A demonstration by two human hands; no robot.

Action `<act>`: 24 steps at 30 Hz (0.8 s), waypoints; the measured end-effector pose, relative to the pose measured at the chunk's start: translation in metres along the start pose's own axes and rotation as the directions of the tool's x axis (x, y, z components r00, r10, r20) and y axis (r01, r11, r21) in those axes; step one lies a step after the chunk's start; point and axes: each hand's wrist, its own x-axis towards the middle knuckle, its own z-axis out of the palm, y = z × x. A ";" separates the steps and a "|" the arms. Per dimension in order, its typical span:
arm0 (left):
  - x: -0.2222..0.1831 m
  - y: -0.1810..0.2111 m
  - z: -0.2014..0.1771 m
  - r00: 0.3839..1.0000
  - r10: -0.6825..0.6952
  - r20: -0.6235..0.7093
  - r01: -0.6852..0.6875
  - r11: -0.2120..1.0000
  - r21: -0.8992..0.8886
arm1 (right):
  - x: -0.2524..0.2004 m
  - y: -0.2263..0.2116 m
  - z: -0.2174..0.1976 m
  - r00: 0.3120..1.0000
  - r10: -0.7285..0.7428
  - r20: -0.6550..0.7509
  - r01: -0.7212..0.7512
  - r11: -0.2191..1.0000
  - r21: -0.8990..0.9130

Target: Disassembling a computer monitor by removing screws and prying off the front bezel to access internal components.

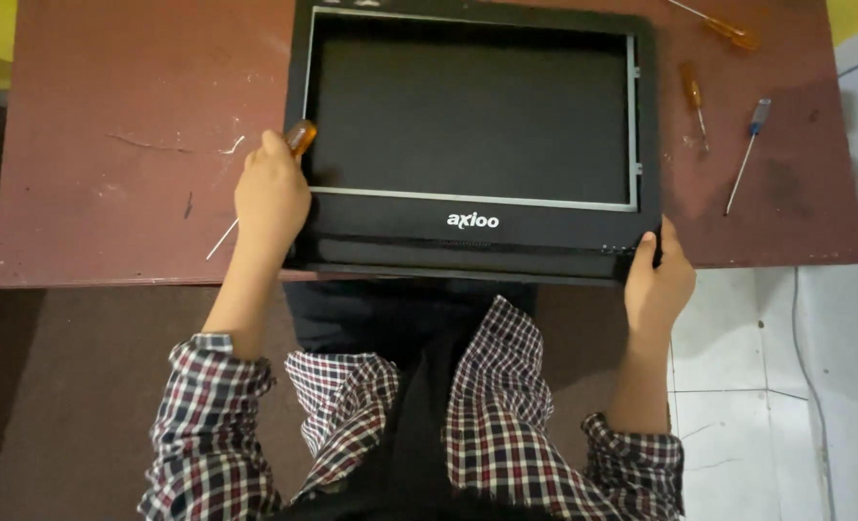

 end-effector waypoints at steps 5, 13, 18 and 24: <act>-0.002 0.001 0.012 1.000 0.017 0.020 -0.016 1.000 -0.012 | 0.003 0.014 0.008 0.994 -0.106 -0.028 0.101 0.985 -0.140; 0.003 -0.005 0.024 1.000 0.022 0.015 -0.023 0.999 0.044 | 0.004 0.019 0.019 0.980 -0.194 -0.042 0.185 0.971 -0.151; 0.004 -0.011 0.031 0.999 0.050 0.003 -0.050 0.997 0.066 | 0.005 0.024 0.026 0.950 -0.295 -0.097 0.280 0.949 -0.144; 0.002 -0.014 0.037 0.996 0.076 -0.056 -0.074 0.997 0.032 | 0.004 -0.029 0.001 0.980 -0.197 0.029 0.192 0.973 0.126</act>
